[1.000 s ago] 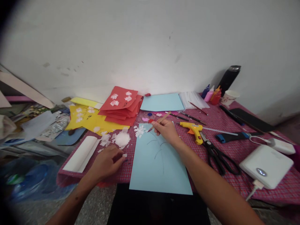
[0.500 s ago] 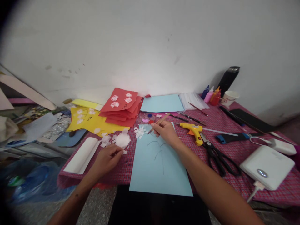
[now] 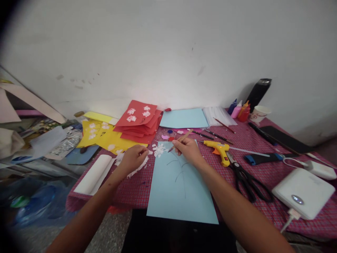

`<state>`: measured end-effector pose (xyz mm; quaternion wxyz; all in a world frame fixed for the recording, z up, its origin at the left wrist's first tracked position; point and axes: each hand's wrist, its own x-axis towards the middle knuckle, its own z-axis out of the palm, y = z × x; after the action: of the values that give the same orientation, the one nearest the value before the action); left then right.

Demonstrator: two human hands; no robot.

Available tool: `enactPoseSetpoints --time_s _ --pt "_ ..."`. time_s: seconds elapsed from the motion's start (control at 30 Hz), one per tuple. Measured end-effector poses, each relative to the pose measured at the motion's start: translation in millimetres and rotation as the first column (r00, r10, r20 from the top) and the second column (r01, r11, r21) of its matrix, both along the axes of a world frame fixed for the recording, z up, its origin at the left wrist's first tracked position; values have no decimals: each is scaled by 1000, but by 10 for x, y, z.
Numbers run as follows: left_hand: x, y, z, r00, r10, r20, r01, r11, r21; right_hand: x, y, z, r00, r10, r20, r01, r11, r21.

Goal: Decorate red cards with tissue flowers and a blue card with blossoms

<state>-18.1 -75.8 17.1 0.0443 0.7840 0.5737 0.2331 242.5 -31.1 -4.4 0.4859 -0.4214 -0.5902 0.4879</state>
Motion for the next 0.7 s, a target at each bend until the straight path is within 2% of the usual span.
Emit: enactPoseSetpoints --time_s 0.1,0.2,0.3,0.43,0.57,0.7 --pt "61 271 -23 1000 -30 3 30 998 -58 14 15 -3 1000 -6 7 6 1000 10" --pt "-21 324 -22 998 12 57 -7 997 -77 14 21 -3 1000 -3 -4 3 1000 0" --pt "-202 183 -15 992 90 92 -84 994 -67 6 18 -8 1000 8 -6 -8 1000 2" --pt "-399 -109 -52 1000 15 -8 -16 995 -102 0 12 -28 1000 21 5 -21 1000 20" --pt "-449 -313 -125 999 16 -42 -20 994 -104 -3 14 -36 1000 9 6 -9 1000 15" --pt "-439 -381 -165 999 19 -28 -22 993 -116 -16 2 -1 1000 1 16 -1 1000 -3"
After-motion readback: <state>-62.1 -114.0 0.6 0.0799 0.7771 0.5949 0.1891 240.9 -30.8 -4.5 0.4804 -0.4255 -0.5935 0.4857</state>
